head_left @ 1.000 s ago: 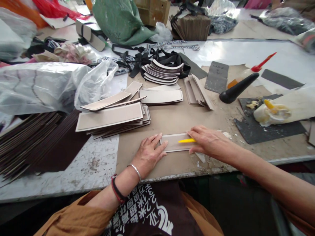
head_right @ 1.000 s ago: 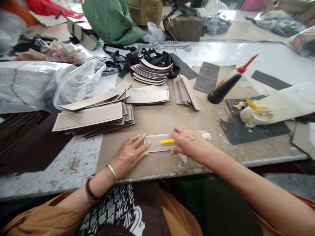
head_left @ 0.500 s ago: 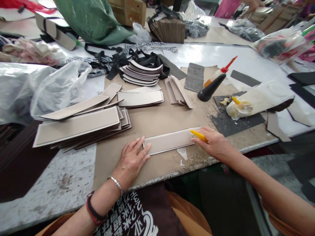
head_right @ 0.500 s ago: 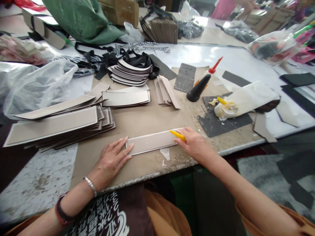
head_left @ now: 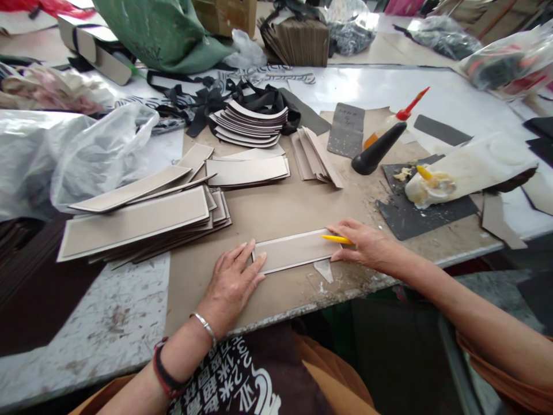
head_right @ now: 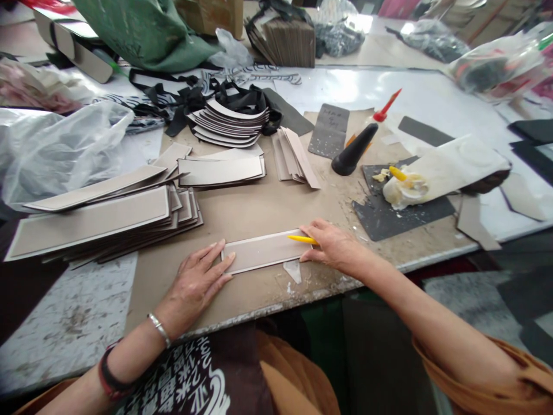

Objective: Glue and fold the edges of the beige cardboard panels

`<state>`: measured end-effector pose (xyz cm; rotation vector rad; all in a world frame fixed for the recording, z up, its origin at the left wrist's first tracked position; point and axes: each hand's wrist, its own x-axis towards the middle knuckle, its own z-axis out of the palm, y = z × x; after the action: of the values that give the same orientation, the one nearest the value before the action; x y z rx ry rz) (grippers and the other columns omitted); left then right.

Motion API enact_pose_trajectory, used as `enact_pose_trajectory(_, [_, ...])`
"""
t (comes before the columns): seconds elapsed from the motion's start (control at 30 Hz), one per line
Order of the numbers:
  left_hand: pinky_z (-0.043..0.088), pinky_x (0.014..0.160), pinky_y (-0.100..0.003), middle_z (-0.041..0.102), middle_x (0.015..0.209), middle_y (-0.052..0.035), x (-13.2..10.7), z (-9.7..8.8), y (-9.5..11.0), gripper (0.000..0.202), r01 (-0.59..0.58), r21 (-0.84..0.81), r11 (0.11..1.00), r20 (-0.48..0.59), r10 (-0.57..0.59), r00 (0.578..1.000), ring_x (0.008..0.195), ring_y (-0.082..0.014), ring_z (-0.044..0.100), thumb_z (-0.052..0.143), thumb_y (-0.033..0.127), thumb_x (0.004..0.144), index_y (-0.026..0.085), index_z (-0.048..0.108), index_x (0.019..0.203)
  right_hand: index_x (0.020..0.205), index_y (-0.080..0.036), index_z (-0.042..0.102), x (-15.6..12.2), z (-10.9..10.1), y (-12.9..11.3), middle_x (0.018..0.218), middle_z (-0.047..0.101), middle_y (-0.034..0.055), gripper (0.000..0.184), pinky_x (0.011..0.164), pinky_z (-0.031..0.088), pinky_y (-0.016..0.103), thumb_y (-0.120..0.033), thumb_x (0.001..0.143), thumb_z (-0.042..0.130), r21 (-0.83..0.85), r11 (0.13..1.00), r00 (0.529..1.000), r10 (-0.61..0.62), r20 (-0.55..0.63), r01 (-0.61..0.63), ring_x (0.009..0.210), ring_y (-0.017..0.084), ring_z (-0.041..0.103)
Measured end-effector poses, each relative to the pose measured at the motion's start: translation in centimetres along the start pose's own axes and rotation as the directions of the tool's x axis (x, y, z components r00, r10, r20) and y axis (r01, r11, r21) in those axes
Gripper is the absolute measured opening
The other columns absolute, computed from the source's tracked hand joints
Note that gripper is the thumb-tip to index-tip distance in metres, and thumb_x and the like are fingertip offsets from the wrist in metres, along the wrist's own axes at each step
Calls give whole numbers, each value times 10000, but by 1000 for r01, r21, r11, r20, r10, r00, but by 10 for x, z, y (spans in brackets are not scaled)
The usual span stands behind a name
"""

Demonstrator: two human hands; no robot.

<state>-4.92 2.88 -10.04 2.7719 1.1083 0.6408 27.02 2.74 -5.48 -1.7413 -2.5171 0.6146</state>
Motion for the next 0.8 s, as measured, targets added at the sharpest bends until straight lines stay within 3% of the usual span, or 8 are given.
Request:
enact_pose_trajectory(0.5, [453,888,-467,514,1264,-185,2,-4,1,312,-9,26,1000,38,8,999,1130,-296,455,484,248,869,143,558,1154,1240,-130,472,2,-1,2,1084,520,113,440,876,437,351,-321,850,544,-28,999,999,-28,42,29,959,220,553])
enact_pose_trajectory(0.8, [469,874,-464,526,1245,-191,5,-7,3,308,-21,51,998,48,18,999,1116,-302,465,494,231,862,126,574,1141,1244,-132,463,2,-3,-4,1122,524,132,402,853,462,348,-288,876,502,-125,992,997,-14,70,23,960,225,569])
